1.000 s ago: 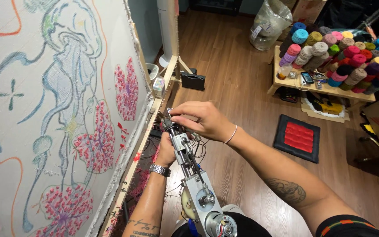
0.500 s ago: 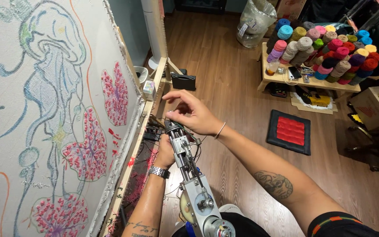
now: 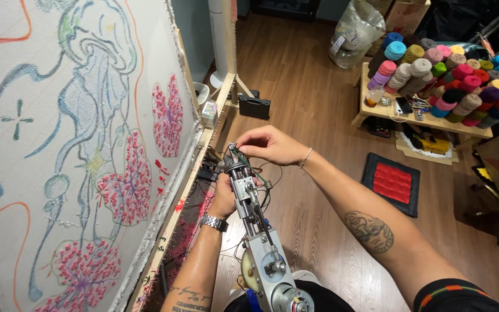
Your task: Using a tufting gun to apply yarn to a canvas stretched on a wooden frame to create a rug.
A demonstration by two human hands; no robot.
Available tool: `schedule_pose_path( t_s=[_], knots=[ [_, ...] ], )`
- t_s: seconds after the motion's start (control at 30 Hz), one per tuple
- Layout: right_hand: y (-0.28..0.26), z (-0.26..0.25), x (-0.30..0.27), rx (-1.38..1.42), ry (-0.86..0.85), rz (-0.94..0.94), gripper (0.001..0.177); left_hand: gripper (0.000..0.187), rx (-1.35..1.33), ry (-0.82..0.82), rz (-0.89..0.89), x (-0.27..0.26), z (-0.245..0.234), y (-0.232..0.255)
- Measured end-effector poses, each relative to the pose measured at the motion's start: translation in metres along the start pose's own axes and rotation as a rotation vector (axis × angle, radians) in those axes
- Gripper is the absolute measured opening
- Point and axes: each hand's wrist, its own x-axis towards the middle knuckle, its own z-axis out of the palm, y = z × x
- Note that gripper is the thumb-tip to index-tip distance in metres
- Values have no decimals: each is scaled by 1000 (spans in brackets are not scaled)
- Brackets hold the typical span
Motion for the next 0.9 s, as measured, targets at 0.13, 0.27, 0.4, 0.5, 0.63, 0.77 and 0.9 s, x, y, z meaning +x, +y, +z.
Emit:
schedule_pose_path(
  t_s=[0.13,0.27,0.4,0.5,0.63,0.77,0.9],
  knots=[
    [8,-18,-10,-182,48,52,22,34,-10,-15,4,-4,-9,2],
    [44,-57,-32,-268,172,276,23,31,26,-13,55,-10,-21,2],
    [71,-88,-61,-422,280,483,23,38,-110,14,14,-15,-35,-4],
    [80,-92,-70,-571,383,654,22,30,-165,56,-1,-16,-43,-6],
    [77,-75,-57,-371,315,553,23,15,-107,86,53,-14,-44,2],
    [52,-41,-30,-240,142,400,25,18,-30,135,15,-13,-36,31],
    [25,-10,-7,-230,15,293,26,19,91,126,115,-13,-37,35]
  ],
)
